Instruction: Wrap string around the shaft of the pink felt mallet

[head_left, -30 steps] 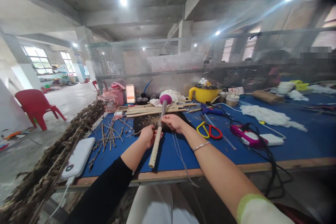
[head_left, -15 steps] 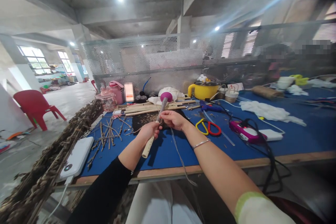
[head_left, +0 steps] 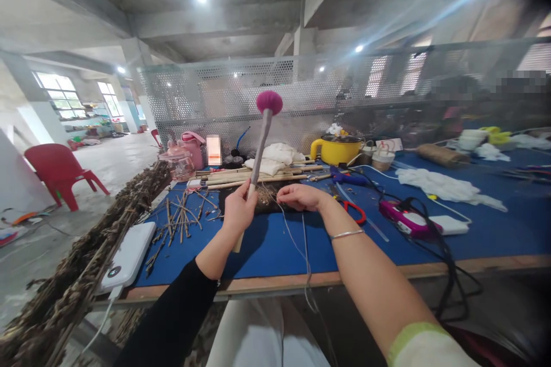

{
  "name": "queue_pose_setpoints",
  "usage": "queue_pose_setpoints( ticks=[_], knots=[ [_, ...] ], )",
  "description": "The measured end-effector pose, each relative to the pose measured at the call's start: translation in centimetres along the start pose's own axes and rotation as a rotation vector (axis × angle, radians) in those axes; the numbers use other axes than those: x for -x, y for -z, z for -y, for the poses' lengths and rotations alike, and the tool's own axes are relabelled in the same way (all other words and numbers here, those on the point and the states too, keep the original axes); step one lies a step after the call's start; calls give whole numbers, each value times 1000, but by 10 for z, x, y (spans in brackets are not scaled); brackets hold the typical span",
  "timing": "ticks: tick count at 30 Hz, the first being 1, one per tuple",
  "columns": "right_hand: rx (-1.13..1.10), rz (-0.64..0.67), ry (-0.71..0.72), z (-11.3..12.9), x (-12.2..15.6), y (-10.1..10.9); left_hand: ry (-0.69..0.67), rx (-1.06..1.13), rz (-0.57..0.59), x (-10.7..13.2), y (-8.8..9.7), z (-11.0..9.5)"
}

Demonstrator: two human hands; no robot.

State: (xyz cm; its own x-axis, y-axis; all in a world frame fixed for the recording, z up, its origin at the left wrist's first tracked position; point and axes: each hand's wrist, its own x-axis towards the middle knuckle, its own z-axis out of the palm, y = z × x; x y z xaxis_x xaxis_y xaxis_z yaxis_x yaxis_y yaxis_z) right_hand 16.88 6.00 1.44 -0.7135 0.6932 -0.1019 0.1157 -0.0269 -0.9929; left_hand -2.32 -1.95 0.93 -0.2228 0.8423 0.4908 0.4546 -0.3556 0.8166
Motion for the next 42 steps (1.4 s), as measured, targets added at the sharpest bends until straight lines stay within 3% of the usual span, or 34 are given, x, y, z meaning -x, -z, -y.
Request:
queue_pose_setpoints(
  ticks=[4, 6, 9, 13, 18, 23, 25, 29, 33, 37, 42],
  knots=[
    [-124, -358, 227, 2, -17, -23, -100, -187, 34, 0, 3, 2],
    [-181, -312, 274, 2, -25, -39, -158, -264, 91, 2, 0, 5],
    [-158, -182, 177, -2, -32, -54, -204, -384, 157, 4, -4, 11],
    [-108, -331, 47, -9, -34, -57, -134, -521, 176, 4, -5, 14],
    [-234, -406, 213, -3, -36, -65, -63, -561, 173, 3, -2, 13],
    [-319, -334, -62, 9, -31, -77, 38, -574, 139, 4, -4, 15],
    [-272, -338, -94, 11, -28, -80, 50, -572, 123, 4, -5, 15],
    [-157, -357, -27, 10, -25, -79, 51, -447, 89, 2, -3, 15],
    [-149, -373, 48, 6, -27, -68, 132, -139, 41, 0, -5, 13],
    [-181, -376, 97, 3, -31, -60, 300, 282, 106, 1, -10, 6],
    [-192, -340, 170, 2, -32, -61, 344, 456, 149, 2, -15, -1]
  ],
)
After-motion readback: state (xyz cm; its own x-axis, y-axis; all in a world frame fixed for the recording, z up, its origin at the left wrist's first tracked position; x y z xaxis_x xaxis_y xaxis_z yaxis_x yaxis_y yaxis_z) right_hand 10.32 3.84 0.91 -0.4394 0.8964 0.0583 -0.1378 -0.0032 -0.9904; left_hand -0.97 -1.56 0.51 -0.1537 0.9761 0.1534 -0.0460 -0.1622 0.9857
